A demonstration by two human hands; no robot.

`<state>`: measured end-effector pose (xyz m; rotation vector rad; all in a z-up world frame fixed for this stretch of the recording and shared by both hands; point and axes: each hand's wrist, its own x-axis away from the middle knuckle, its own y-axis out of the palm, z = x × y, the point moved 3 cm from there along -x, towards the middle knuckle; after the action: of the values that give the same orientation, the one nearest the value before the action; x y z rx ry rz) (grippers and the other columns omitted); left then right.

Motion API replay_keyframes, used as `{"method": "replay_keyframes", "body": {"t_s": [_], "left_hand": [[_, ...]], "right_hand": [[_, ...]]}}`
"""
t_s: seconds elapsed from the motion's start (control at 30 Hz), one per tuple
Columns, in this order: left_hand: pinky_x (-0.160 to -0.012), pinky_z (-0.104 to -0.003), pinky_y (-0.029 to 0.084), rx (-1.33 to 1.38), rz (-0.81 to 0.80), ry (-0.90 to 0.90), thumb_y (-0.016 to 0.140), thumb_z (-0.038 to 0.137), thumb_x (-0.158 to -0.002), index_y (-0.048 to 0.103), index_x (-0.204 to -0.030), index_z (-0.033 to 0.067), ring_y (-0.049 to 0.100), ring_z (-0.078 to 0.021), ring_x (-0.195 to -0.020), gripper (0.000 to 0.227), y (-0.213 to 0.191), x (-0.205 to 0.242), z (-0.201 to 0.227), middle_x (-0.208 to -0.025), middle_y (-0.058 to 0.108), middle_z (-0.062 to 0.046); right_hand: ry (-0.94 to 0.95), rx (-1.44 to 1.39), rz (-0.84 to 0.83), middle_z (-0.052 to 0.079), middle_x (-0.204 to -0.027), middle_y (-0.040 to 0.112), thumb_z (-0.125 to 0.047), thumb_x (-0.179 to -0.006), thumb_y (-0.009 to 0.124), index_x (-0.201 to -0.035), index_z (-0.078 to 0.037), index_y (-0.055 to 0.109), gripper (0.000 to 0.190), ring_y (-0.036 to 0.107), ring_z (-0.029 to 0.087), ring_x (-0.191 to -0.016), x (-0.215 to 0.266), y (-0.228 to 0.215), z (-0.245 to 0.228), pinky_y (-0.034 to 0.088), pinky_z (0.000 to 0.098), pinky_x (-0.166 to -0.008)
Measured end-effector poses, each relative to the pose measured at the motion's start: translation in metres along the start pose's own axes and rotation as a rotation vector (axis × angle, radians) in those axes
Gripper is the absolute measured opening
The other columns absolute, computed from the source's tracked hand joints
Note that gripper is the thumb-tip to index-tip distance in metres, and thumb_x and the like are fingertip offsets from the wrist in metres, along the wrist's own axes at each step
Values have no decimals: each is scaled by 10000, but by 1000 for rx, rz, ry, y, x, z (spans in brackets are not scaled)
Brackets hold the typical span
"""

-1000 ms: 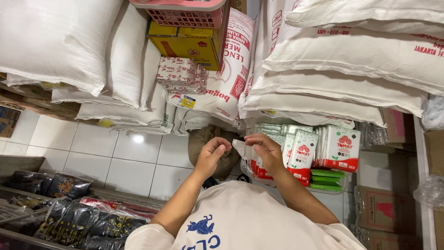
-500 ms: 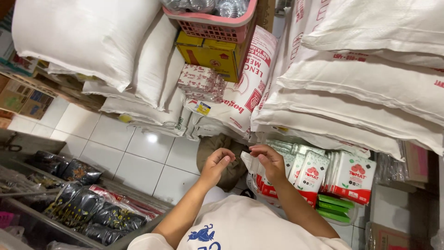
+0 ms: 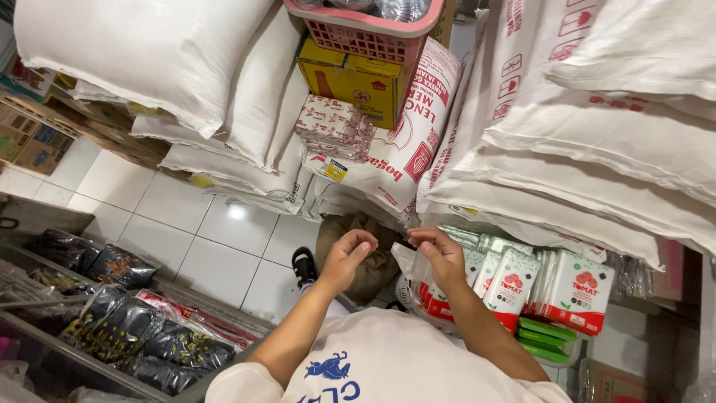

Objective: The person repeatedly picks up stacks of small, round, foil containers from a pink basket and places them onto a white shelf. The action is performed multiple times in a repetitive cycle.

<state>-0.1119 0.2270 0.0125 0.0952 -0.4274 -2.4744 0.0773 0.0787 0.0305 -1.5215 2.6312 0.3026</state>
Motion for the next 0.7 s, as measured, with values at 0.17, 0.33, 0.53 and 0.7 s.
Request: {"method": "replay_keyframes", "body": {"t_s": [0.17,0.33,0.53,0.7], "left_hand": [[-946,-281,475,-53,-82,51,599,206,-1030,646,-1151,16,606,-127,-1040,229,-41,-28,27,-1087,671,-42],[-964,-300,478,-51,-148,16,600,218,-1034,658,-1143,17,605,-139,-1048,235,-109,-65,42,-1084,671,-46],[-946,-310,476,-1,-214,-57,598,213,-1046,659,-1139,23,590,-147,-1008,221,-188,-127,42,-1050,665,-52],[-939,-300,496,-76,-285,-39,600,210,-1015,652,-1137,36,612,-133,-1013,219,-205,-191,76,-1059,670,-29]], "right_hand": [[-16,14,61,129,-1235,692,-49,-1009,564,-1172,38,694,226,659,189,-1080,-30,36,4,520,337,-995],[-70,82,97,120,-1228,677,-63,-1018,566,-1169,37,691,220,651,177,-1093,-68,86,3,519,321,-990],[-114,189,144,125,-1197,686,-70,-1001,599,-1142,26,699,198,652,183,-1069,-126,147,-1,516,315,-976],[-232,494,156,127,-1227,711,-90,-967,638,-1147,-18,716,209,668,229,-1180,-185,170,-17,505,357,-1051]]}}
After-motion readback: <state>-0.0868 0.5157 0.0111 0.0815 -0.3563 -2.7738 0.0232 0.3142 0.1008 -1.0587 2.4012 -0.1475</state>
